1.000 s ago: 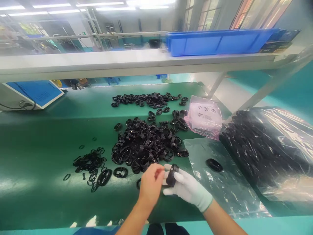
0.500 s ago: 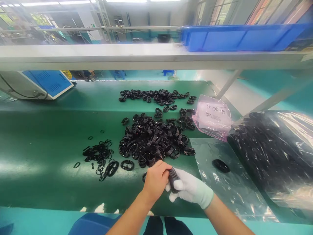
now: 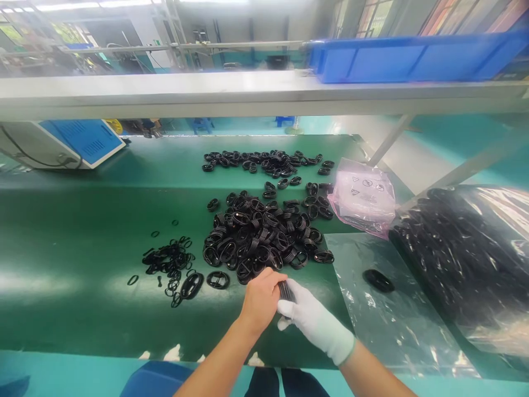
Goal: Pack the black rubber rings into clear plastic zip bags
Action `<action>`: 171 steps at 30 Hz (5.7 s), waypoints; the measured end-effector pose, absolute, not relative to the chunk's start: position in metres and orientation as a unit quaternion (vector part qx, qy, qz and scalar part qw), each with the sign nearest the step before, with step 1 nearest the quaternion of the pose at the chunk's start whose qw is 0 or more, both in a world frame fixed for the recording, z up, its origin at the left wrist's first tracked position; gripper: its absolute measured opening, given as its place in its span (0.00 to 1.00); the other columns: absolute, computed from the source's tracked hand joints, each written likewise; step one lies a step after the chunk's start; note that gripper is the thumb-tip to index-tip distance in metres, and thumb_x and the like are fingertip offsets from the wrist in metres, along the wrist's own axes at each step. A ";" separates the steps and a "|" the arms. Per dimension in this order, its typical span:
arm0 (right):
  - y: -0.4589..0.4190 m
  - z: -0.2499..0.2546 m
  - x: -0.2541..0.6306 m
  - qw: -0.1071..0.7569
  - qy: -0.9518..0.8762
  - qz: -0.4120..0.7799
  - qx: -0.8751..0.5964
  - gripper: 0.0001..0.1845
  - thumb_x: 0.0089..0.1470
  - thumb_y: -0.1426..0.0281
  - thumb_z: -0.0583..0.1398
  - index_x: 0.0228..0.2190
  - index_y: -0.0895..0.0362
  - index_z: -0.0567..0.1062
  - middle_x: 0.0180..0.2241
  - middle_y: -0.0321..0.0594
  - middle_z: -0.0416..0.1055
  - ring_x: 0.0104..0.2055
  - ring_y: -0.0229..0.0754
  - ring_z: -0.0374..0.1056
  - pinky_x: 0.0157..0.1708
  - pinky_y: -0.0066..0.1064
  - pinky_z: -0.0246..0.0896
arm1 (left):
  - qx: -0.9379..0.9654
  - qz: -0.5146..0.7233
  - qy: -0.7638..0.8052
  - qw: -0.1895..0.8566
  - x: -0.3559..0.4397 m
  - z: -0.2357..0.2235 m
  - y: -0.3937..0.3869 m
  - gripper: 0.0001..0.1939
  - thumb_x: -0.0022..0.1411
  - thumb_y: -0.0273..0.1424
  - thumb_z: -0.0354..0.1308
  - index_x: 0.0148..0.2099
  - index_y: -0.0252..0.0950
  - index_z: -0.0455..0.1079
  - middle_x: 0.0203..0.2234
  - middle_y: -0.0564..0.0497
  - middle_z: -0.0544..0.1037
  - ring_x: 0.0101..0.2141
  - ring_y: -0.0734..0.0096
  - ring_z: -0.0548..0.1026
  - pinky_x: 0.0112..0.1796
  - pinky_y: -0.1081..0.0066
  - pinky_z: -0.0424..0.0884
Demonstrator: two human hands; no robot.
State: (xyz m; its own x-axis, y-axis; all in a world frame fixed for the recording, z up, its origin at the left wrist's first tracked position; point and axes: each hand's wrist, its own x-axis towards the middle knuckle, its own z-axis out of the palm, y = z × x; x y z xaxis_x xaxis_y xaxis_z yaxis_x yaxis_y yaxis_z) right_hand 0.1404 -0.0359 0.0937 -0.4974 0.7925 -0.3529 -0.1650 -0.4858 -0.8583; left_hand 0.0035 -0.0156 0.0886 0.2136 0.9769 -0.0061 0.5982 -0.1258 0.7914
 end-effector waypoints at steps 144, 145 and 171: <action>-0.046 0.029 0.175 0.082 -0.616 0.314 -0.718 0.32 0.36 0.79 0.57 0.48 0.60 0.66 0.46 0.51 0.64 0.51 0.55 0.56 0.50 0.44 0.48 | 0.839 -0.117 0.488 0.209 0.006 0.035 -0.062 0.38 0.35 0.17 0.58 0.53 0.31 0.61 0.45 0.40 0.67 0.46 0.53 0.63 0.47 0.59 0.60; -0.045 0.028 0.174 0.091 -0.610 0.332 -0.713 0.30 0.38 0.76 0.56 0.48 0.60 0.66 0.45 0.50 0.65 0.49 0.52 0.58 0.48 0.41 0.51 | 0.828 -0.089 0.505 0.228 0.006 0.034 -0.060 0.37 0.36 0.17 0.58 0.54 0.32 0.60 0.46 0.41 0.67 0.47 0.55 0.63 0.48 0.60 0.59; -0.052 0.027 0.162 0.164 -0.478 0.550 -0.665 0.21 0.44 0.70 0.55 0.43 0.59 0.67 0.39 0.45 0.67 0.38 0.44 0.65 0.34 0.34 0.62 | 0.701 0.121 0.557 0.428 0.014 0.008 -0.052 0.38 0.43 0.27 0.62 0.57 0.40 0.53 0.53 0.49 0.62 0.52 0.64 0.62 0.52 0.67 0.58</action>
State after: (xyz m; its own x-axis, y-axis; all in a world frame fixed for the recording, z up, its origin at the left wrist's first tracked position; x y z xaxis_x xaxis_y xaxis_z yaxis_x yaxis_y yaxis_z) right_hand 0.1619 -0.0518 0.0269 -0.0619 0.8164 -0.5741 0.4546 -0.4890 -0.7445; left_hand 0.0140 -0.0519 0.0079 0.3508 0.8849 -0.3065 0.6771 -0.0136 0.7358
